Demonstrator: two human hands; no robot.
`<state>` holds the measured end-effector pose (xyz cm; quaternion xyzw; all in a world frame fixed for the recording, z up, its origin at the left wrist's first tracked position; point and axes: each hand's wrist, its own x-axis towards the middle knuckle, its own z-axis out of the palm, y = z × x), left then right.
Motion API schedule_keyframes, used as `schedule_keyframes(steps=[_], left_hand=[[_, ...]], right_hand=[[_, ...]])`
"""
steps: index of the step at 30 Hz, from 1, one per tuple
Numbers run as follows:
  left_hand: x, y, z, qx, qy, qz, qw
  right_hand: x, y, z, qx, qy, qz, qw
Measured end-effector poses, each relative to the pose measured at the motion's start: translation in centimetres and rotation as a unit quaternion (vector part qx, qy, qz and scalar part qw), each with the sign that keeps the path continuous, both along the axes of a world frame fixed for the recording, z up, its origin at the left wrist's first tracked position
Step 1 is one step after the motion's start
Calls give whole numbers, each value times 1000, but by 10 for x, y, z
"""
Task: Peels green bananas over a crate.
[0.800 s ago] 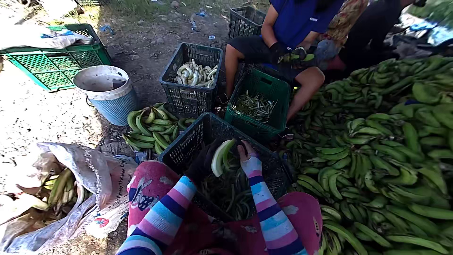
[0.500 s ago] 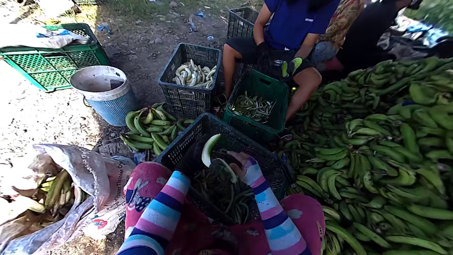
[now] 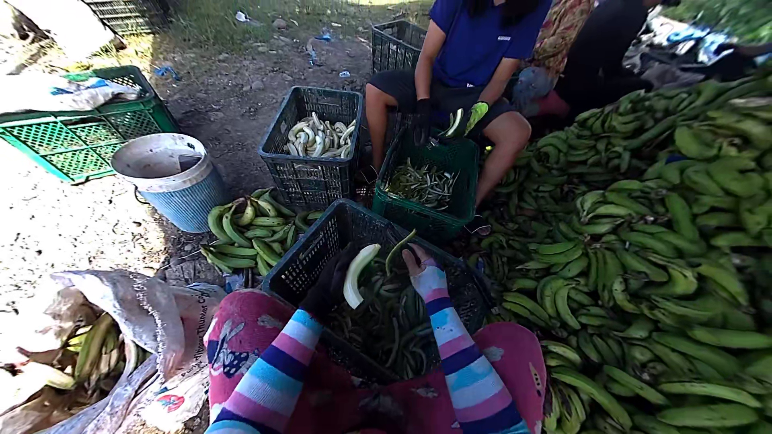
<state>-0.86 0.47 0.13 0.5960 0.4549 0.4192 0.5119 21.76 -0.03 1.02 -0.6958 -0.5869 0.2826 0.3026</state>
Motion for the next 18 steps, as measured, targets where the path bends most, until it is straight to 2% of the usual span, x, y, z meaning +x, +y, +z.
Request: schedule_keyframes(steps=[3,5,6,8,10,11,12,13,14,16,17,18], left_hand=[[-2,11,-6,-95,-38,6,995],[-1,16,-12,-139,-81,6,987],[-1,16,-11,-136,-92,12,986],[-8,13,-2,-69,-106,29,992],[-24,10,9,46,-108,-6,993],[-33,10,12,72,-106,-40,991],[-37,11,13,28,-148,-59,987],[-37,9,13,-40,-188,-44,980],[-34,8,11,-85,-193,-14,977],[-31,5,4,-131,-141,25,981],[-29,3,3,-134,-129,41,982],[-27,5,1,-137,-151,59,977]], right_hand=[[3,-2,2,5,20,-3,1000],[3,-3,4,-35,-12,13,999],[2,-3,6,-59,-36,21,997],[2,-3,8,-83,-46,29,995],[1,-1,3,-66,32,24,997],[-2,-1,-2,-68,84,19,994],[-5,-2,-9,-100,105,21,989],[-7,-3,-16,-166,79,35,982],[-10,-5,-20,-252,12,72,965],[-19,-9,-24,-392,-149,173,891],[-23,-12,-26,-417,-192,203,865],[-25,-12,-26,-415,-207,210,861]])
